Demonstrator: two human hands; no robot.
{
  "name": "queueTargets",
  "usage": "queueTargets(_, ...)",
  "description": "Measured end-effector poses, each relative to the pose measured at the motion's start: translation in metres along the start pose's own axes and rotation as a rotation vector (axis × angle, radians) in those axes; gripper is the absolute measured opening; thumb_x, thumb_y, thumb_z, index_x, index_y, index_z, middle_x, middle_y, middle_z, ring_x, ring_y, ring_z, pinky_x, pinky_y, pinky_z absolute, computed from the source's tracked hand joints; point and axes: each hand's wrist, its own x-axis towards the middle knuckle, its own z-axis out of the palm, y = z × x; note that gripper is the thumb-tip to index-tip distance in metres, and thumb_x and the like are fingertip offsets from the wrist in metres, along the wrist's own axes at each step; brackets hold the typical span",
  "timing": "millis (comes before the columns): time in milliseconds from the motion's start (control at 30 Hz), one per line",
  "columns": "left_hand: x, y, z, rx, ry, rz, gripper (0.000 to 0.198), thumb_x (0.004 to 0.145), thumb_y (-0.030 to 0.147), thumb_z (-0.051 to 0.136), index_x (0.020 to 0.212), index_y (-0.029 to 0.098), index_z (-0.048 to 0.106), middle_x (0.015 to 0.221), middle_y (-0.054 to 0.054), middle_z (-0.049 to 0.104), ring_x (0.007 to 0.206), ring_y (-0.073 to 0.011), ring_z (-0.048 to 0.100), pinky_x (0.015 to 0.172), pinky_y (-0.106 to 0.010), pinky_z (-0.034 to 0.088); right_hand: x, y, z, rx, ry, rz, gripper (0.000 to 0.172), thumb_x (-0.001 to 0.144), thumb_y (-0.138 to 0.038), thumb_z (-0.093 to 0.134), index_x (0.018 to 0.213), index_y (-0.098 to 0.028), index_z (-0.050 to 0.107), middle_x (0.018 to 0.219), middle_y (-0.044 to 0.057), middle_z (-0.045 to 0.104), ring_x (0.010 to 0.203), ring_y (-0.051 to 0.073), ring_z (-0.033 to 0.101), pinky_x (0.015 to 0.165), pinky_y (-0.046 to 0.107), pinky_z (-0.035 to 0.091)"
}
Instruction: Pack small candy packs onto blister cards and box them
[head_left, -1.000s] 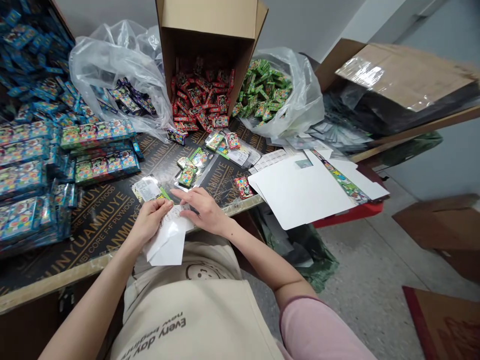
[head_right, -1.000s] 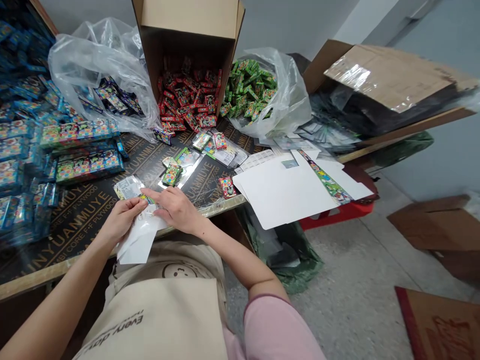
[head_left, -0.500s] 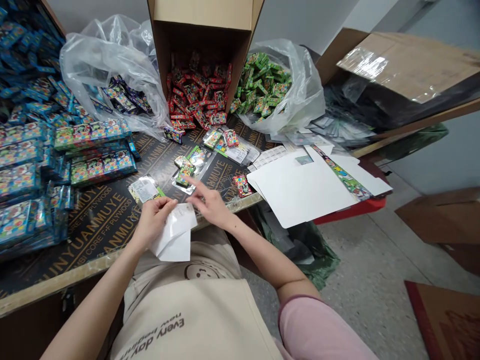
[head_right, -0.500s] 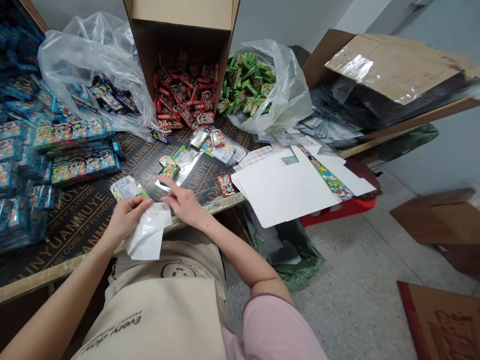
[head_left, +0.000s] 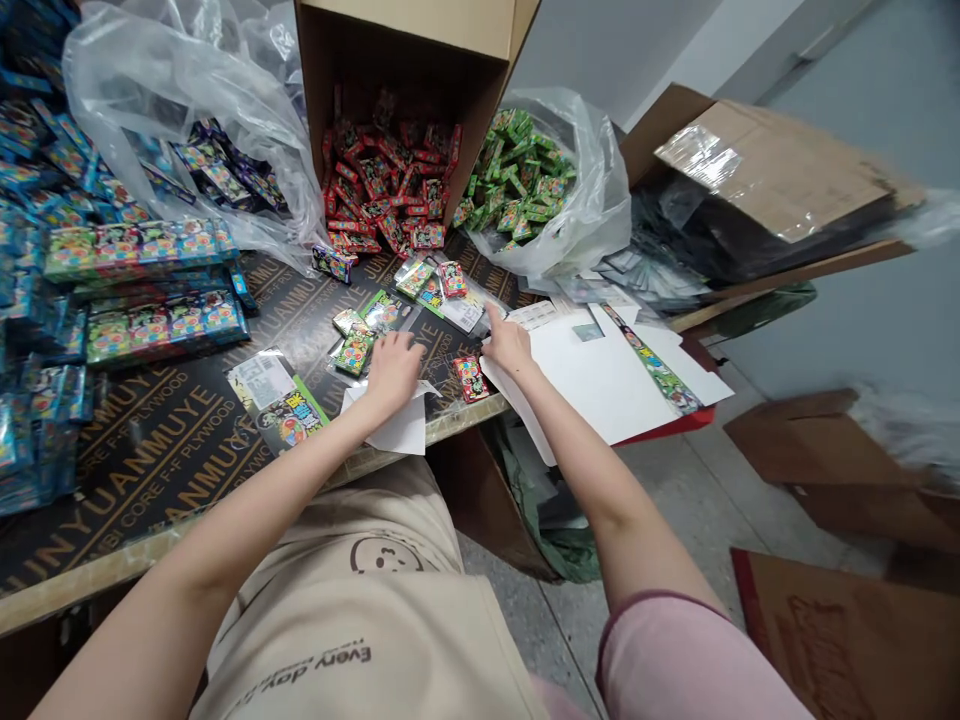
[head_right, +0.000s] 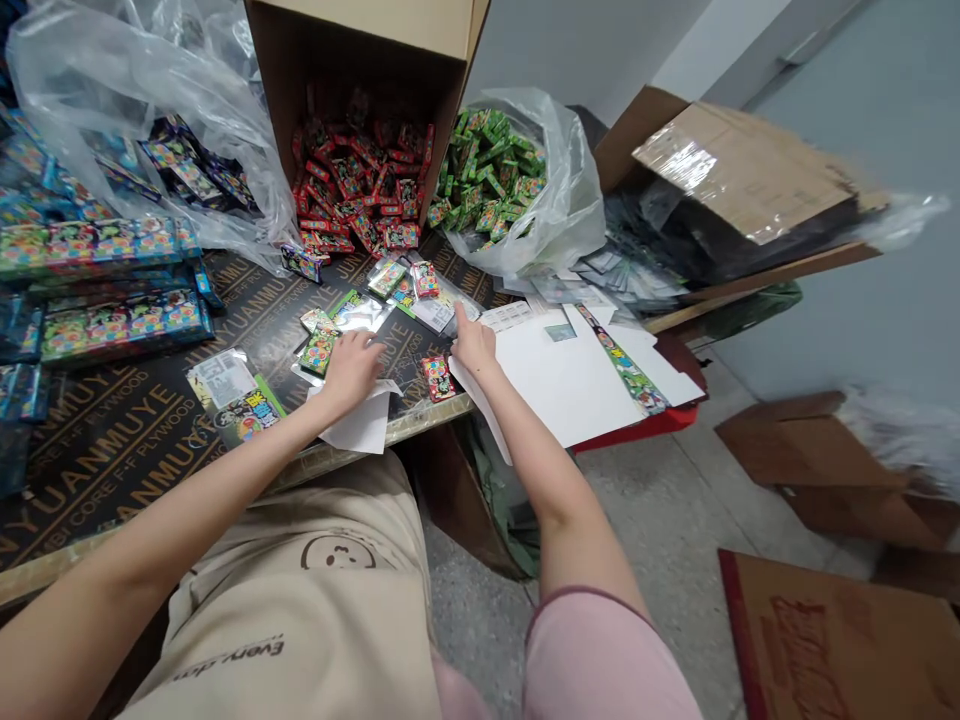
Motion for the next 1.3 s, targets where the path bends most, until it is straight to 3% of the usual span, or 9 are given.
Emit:
queueTargets(200, 0.044, 0.023, 0.032, -0.286, -0.248, -0.055, 0.023, 0.083, 0.011, 0.056, 0.093, 0.016, 0.075, 0.099, -0.014, 0.072, 0.099, -0.0272, 0.065, 0.090, -0.038, 0.048, 0.006, 0.007, 0.004, 0.077, 0.000, 0.005, 0.085, 0.076, -0.023, 0.060, 0.152, -0.015, 0.022, 0.097, 0.013, 0.072, 0.091, 0.030, 0.067, 0.076, 0.033, 0.047)
queueTargets(333, 0.071, 0.025, 0.057, -0.365, -0.297, -0.135, 0.026, 0.080, 0.005, 0.053, 0.092, 0.012, 0.076, 0.095, -0.014, 0.075, 0.092, -0.0248, 0.069, 0.087, -0.034, 0.049, 0.011, 0.007, 0.009, 0.009, 0.021, -0.005, 0.080, 0.076, -0.011, 0.052, 0.152, -0.016, 0.025, 0.094, 0.015, 0.073, 0.087, 0.031, 0.068, 0.074, 0.035, 0.047)
queueTargets(500, 0.092, 0.023, 0.080, -0.428, -0.311, -0.229, 0.029, 0.082, 0.006, 0.052, 0.098, 0.010, 0.076, 0.100, -0.015, 0.075, 0.096, -0.0241, 0.069, 0.090, -0.032, 0.050, 0.013, 0.021, 0.013, 0.303, -0.006, -0.004, 0.084, 0.072, -0.015, 0.056, 0.150, -0.013, 0.025, 0.083, 0.006, 0.073, 0.082, 0.025, 0.068, 0.078, 0.032, 0.049)
queueTargets(567, 0.098, 0.024, 0.086, -0.439, -0.320, -0.243, 0.027, 0.081, 0.009, 0.055, 0.096, 0.012, 0.077, 0.101, -0.014, 0.075, 0.098, -0.0245, 0.069, 0.091, -0.032, 0.049, 0.012, 0.020, 0.012, 0.309, -0.026, -0.029, 0.086, 0.072, -0.016, 0.058, 0.151, -0.014, 0.023, 0.081, 0.005, 0.073, 0.080, 0.025, 0.068, 0.078, 0.033, 0.049)
queueTargets(733, 0.104, 0.025, 0.090, -0.460, -0.353, -0.272, 0.023, 0.080, 0.014, 0.059, 0.095, 0.016, 0.077, 0.098, -0.009, 0.076, 0.096, -0.0224, 0.069, 0.090, -0.030, 0.050, 0.013, 0.007, 0.009, 0.041, -0.045, -0.005, 0.083, 0.075, -0.005, 0.049, 0.152, -0.018, 0.024, 0.091, 0.013, 0.073, 0.083, 0.030, 0.068, 0.074, 0.036, 0.047)
queueTargets(900, 0.102, 0.022, 0.091, -0.496, -0.349, -0.275, 0.021, 0.081, 0.016, 0.060, 0.093, 0.017, 0.077, 0.095, -0.007, 0.077, 0.091, -0.0204, 0.070, 0.088, -0.028, 0.050, 0.014, 0.015, 0.003, 0.192, -0.079, -0.032, 0.086, 0.073, -0.010, 0.055, 0.152, -0.015, 0.022, 0.084, 0.008, 0.073, 0.081, 0.029, 0.066, 0.075, 0.035, 0.048)
queueTargets(1133, 0.100, 0.018, 0.092, -0.584, -0.348, -0.301, 0.021, 0.082, 0.015, 0.059, 0.094, 0.014, 0.077, 0.089, -0.007, 0.076, 0.087, -0.0192, 0.070, 0.086, -0.028, 0.052, 0.013, -0.002, -0.001, 0.023, -0.106, -0.028, 0.086, 0.072, -0.002, 0.055, 0.152, -0.017, 0.026, 0.095, 0.016, 0.072, 0.087, 0.033, 0.067, 0.076, 0.038, 0.047)
queueTargets(1200, 0.100, 0.017, 0.089, -0.626, -0.369, -0.322, 0.022, 0.082, 0.015, 0.058, 0.095, 0.014, 0.076, 0.087, -0.007, 0.076, 0.086, -0.0181, 0.070, 0.085, -0.027, 0.052, 0.015, 0.005, 0.005, 0.101, -0.057, -0.003, 0.082, 0.071, -0.005, 0.056, 0.148, -0.016, 0.033, 0.089, 0.014, 0.073, 0.085, 0.031, 0.066, 0.076, 0.038, 0.048)
queueTargets(1300, 0.103, 0.018, 0.086, -0.643, -0.411, -0.355, 0.020, 0.081, 0.014, 0.059, 0.092, 0.013, 0.076, 0.087, -0.008, 0.075, 0.089, -0.0195, 0.070, 0.089, -0.029, 0.051, 0.019, 0.031, 0.019, 0.412, 0.041, 0.031, 0.074, 0.066, -0.010, 0.057, 0.138, -0.015, 0.043, 0.073, 0.005, 0.070, 0.075, 0.026, 0.067, 0.077, 0.037, 0.050)
